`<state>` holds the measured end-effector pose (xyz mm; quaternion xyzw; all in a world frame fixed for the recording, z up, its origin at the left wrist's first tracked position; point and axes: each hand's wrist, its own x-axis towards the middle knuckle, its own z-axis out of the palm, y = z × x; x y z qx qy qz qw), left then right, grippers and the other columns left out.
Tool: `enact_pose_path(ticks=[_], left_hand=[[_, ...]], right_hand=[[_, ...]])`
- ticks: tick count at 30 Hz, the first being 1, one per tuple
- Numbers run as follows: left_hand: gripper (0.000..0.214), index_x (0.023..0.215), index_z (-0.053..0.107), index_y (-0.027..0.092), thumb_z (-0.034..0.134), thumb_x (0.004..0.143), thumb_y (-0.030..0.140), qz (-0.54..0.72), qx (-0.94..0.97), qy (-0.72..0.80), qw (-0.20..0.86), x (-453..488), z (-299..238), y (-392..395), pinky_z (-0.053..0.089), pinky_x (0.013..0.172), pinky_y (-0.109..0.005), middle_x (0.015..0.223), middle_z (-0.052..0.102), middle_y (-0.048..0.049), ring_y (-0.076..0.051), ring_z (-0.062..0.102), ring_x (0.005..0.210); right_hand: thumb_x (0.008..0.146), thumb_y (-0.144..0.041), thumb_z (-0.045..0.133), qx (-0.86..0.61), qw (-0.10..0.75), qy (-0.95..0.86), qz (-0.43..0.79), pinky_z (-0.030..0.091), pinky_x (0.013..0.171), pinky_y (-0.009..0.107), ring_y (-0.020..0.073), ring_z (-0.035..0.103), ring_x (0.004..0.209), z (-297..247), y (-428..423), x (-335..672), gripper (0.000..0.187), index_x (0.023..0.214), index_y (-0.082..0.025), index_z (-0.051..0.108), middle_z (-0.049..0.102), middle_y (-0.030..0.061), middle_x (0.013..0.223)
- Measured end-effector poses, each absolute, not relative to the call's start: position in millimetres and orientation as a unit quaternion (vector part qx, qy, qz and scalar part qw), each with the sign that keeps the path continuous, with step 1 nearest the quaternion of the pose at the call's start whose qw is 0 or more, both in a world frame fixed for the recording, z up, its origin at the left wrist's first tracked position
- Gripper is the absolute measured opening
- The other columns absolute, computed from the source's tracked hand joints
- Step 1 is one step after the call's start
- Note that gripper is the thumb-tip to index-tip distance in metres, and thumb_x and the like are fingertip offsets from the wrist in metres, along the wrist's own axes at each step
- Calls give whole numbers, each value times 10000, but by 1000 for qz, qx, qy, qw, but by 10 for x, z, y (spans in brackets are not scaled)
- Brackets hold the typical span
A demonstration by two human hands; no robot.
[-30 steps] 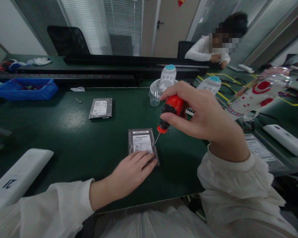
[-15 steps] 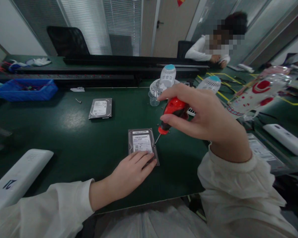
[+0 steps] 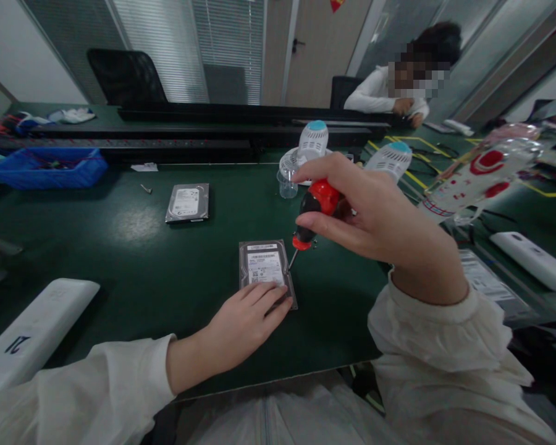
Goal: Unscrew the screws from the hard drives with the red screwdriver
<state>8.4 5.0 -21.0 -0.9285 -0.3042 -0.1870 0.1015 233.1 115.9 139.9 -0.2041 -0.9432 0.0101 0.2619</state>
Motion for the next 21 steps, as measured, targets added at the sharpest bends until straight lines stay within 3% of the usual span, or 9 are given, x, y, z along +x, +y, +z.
enact_pose_path(ticks=[3, 7, 9, 11, 16, 18, 21], left_hand=[[340, 1349, 684, 105, 546, 1038, 103, -187, -928, -305, 102, 80, -208, 50, 557, 1067, -393, 1324, 738, -153, -267, 671, 1268], [344, 1340, 688, 105, 524, 1039, 89, -199, -926, -303, 104, 81, -211, 54, 574, 1051, -396, 1311, 745, -143, -271, 682, 1252], [346, 1347, 683, 104, 525, 1040, 91, -196, -927, -302, 103, 81, -214, 55, 574, 1054, -399, 1318, 742, -147, -273, 677, 1265], [346, 1355, 679, 106, 530, 1043, 98, -189, -928, -304, 101, 79, -212, 55, 574, 1054, -394, 1319, 740, -152, -267, 674, 1272], [339, 1347, 685, 110, 534, 1044, 102, -190, -927, -307, 99, 81, -201, 49, 575, 1057, -389, 1311, 743, -146, -264, 678, 1262], [340, 1344, 687, 108, 531, 1041, 99, -194, -927, -306, 100, 83, -205, 45, 577, 1053, -392, 1312, 743, -143, -270, 679, 1258], [347, 1349, 683, 102, 527, 1039, 94, -196, -927, -304, 100, 82, -215, 43, 578, 1051, -400, 1316, 739, -148, -277, 676, 1260]], right_hand=[[1068, -413, 559, -225, 250, -942, -14, 463, 755, 321, 196, 667, 857, 1386, 1181, 2333, 361, 1318, -152, 569, 699, 37, 990], [1041, -299, 475, -196, 245, -949, 26, 517, 902, 405, 246, 668, 1011, 1397, 1211, 2354, 380, 1383, -156, 556, 700, 114, 1195], [1024, -268, 461, -180, 250, -951, 35, 530, 899, 403, 236, 668, 1002, 1402, 1214, 2356, 411, 1412, -160, 545, 697, 120, 1226], [1023, -288, 493, -192, 256, -947, 29, 531, 848, 365, 209, 673, 921, 1401, 1206, 2351, 389, 1384, -164, 572, 719, 90, 1132], [995, -484, 643, -271, 271, -923, -33, 500, 747, 321, 179, 659, 745, 1421, 1174, 2371, 329, 1108, -181, 705, 708, 17, 814], [1001, -469, 613, -266, 263, -926, -42, 513, 757, 331, 196, 689, 785, 1449, 1168, 2401, 337, 1145, -183, 716, 739, 34, 858], [987, -332, 553, -231, 244, -941, -22, 551, 804, 357, 221, 733, 900, 1487, 1164, 2441, 401, 1332, -168, 675, 788, 89, 1101]])
